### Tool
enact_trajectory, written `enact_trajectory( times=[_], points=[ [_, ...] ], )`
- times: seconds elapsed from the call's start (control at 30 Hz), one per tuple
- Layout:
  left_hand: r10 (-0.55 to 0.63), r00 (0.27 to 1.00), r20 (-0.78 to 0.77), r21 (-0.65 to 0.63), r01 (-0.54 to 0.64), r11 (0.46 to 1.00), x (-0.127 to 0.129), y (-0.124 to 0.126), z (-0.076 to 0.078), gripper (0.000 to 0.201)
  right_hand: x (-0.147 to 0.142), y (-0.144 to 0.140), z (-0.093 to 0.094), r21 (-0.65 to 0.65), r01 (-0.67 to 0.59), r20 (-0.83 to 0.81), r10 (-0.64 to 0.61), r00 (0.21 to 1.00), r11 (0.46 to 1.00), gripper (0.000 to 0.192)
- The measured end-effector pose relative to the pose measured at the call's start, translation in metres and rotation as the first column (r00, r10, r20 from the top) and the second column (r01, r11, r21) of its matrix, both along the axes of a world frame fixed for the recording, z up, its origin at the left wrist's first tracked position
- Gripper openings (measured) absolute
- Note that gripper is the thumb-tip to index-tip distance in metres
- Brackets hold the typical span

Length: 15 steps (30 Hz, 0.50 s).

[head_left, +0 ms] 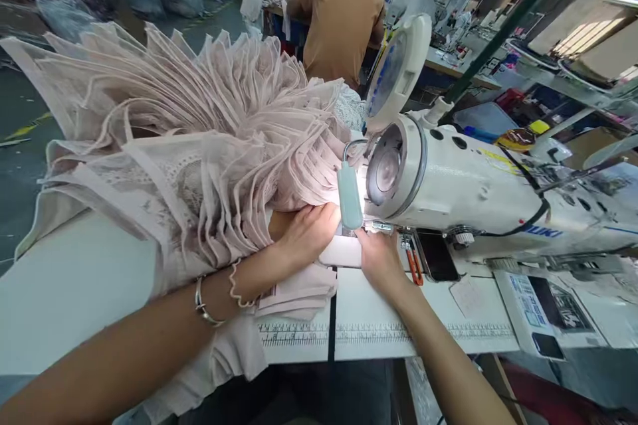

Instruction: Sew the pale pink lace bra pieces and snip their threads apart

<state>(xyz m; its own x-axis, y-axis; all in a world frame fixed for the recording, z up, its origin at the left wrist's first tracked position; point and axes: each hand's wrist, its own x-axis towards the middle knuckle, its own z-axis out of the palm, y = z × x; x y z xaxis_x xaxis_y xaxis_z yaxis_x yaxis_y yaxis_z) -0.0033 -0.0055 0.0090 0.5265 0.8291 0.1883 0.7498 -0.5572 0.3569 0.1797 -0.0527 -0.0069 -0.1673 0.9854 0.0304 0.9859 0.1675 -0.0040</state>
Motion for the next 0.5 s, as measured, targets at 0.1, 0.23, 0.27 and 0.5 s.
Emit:
enact_trajectory(
  times=[0.1, 0.23, 0.27, 0.5],
  points=[
    [0.099, 0.995, -0.001, -0.052, -0.099, 0.994, 0.001, 0.0, 0.002, 0.025, 0.001, 0.0, -0.001, -0.015, 0.019, -0.04, -0.02, 0.999, 1.0, 0.058],
    [0.216, 0.975, 0.049, -0.052, -0.214, 0.975, 0.008, 0.013, -0.003, 0.033, -0.001, 0.001, -0.003, 0.048, 0.055, -0.027, -0.054, 0.998, 0.997, 0.047],
    [0.228, 0.971, 0.07, -0.042, -0.226, 0.973, 0.011, 0.018, -0.005, 0.036, -0.002, 0.002, -0.004, 0.053, 0.052, -0.017, -0.051, 0.999, 0.997, 0.044],
    [0.087, 0.994, 0.065, -0.045, -0.084, 0.995, 0.023, 0.049, -0.009, 0.051, 0.005, 0.004, -0.014, 0.138, -0.062, -0.073, 0.073, 0.995, 0.988, 0.043]
  ],
)
